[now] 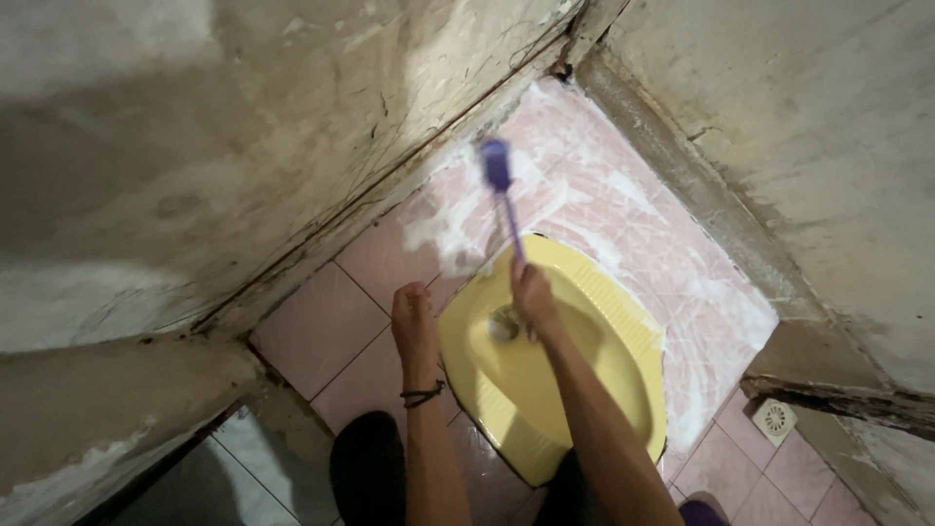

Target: The person scrubs the tiled floor around a yellow squat toilet using a purple scrub brush. They repeatedly scrub the pink tiles and the edges of the toilet, spreading white cleaning foam across the surface.

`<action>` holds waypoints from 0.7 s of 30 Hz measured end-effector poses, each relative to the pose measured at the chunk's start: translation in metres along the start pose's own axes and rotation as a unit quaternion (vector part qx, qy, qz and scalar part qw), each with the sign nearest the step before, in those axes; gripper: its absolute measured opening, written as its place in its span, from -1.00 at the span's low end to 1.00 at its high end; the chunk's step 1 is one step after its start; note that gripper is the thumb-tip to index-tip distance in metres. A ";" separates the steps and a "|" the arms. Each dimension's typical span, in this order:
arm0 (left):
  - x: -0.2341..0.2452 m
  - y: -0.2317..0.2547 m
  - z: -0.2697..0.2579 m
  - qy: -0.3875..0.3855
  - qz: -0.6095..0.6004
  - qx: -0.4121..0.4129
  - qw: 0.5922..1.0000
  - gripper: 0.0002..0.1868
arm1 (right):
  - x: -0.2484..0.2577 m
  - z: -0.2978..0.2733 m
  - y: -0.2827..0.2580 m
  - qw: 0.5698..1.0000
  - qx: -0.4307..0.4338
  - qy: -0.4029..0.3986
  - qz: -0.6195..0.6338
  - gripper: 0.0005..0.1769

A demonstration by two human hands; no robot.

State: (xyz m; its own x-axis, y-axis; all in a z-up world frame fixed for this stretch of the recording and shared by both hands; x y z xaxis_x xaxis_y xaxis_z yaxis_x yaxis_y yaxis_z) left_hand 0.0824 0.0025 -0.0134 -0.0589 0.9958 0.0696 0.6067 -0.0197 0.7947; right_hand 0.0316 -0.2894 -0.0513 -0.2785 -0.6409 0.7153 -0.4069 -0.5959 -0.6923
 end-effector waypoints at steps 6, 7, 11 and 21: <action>-0.002 -0.003 0.008 -0.007 0.003 -0.015 1.000 -0.49 | -0.004 -0.028 -0.005 0.981 0.142 -0.067 -0.113 -0.42; -0.002 -0.006 0.008 -0.010 0.004 -0.019 1.000 -0.50 | 0.010 -0.015 0.006 0.990 0.069 -0.065 -0.105 -0.43; -0.005 -0.009 0.008 -0.023 -0.032 -0.035 0.999 -0.61 | 0.078 0.048 -0.032 0.993 0.048 -0.012 -0.104 -0.47; -0.011 0.000 0.001 -0.024 -0.004 -0.003 1.000 -0.63 | 0.081 0.027 -0.111 0.961 0.176 -0.100 -0.186 -0.56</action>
State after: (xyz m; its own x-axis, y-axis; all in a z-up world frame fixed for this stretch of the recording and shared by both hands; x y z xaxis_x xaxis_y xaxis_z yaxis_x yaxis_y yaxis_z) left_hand 0.0834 -0.0082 -0.0148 -0.0264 0.9991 0.0345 0.6021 -0.0117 0.7983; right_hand 0.0774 -0.2884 0.0814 0.0163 -0.4112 0.9114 -0.1156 -0.9062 -0.4068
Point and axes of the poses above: each hand's wrist, its own z-axis towards the middle knuckle, its own x-axis out of the back of the hand, y = z × x, the point moved 9 cm from there along z, towards the middle knuckle, and after that the axes turned 14 degrees about x, right-handed, at the moved point
